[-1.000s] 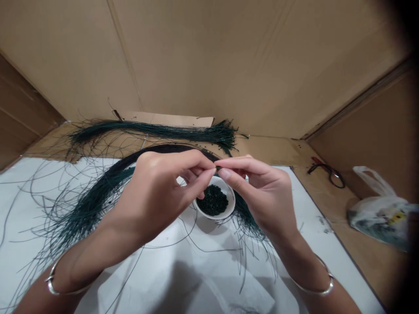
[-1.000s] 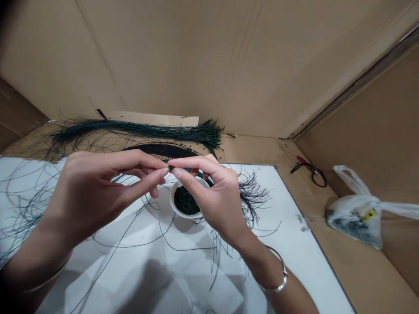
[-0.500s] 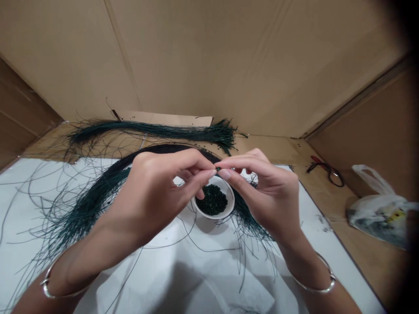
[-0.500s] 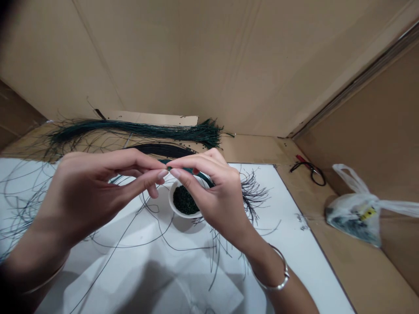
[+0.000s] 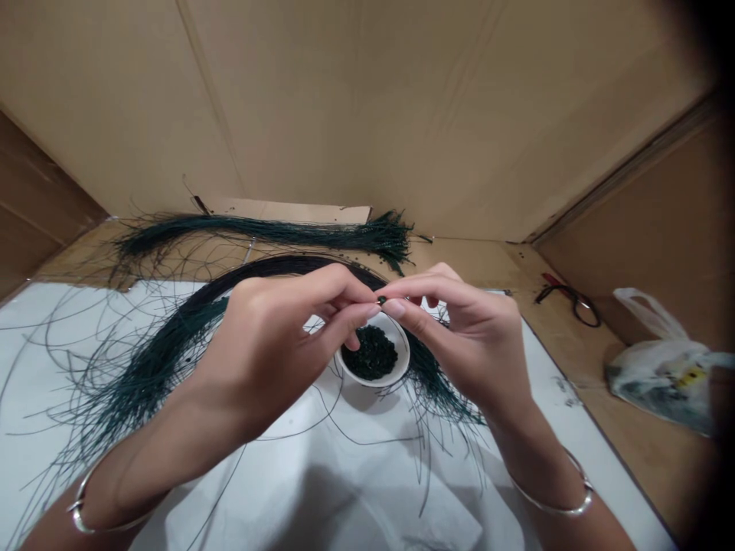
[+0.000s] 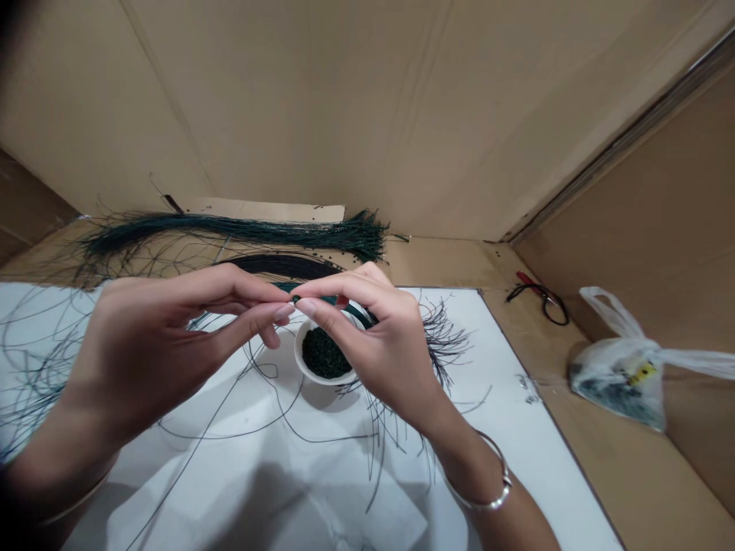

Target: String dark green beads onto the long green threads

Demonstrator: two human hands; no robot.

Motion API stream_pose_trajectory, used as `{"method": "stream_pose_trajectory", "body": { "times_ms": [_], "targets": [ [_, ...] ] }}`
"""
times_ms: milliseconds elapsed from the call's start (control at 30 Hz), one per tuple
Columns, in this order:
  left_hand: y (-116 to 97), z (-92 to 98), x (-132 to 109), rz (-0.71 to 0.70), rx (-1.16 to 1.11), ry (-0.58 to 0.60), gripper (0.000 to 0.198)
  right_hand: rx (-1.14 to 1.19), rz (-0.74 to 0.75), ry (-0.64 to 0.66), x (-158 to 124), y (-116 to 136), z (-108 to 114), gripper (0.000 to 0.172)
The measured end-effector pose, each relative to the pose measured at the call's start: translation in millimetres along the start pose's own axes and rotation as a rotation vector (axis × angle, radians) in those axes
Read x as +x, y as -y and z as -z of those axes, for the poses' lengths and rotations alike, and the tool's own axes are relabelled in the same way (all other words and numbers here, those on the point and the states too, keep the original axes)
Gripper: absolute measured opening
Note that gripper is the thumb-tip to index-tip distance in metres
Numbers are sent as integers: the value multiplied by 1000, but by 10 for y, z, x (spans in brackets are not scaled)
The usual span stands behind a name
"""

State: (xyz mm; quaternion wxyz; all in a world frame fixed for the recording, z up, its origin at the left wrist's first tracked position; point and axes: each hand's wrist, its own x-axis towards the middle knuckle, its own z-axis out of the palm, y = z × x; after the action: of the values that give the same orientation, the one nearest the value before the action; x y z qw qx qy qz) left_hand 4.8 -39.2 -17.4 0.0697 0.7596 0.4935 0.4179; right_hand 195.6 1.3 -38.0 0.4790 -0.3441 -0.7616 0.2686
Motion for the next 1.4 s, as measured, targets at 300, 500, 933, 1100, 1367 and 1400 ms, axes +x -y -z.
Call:
{"method": "stream_pose_trajectory", "body": {
  "times_ms": [300, 500, 933, 1100, 1367, 1400],
  "targets": [
    [40, 11, 39, 58, -257, 65, 11, 166, -147, 115, 25, -34, 53, 6],
    [72, 20, 82, 259, -591, 153, 9, 259, -239, 191, 33, -41, 81, 7],
    [77, -31, 121, 363, -681, 132, 13, 408, -420, 296, 58, -28, 114, 14],
    [70, -54, 129, 360, -654, 139, 12, 455, -416, 293, 52, -42, 104, 14],
    [73, -78, 119, 352, -607, 159, 8, 323, -415, 279, 50, -30, 114, 16],
    [72, -81, 117, 357, -612, 157, 8, 313, -416, 282, 50, -29, 116, 17]
  ]
}}
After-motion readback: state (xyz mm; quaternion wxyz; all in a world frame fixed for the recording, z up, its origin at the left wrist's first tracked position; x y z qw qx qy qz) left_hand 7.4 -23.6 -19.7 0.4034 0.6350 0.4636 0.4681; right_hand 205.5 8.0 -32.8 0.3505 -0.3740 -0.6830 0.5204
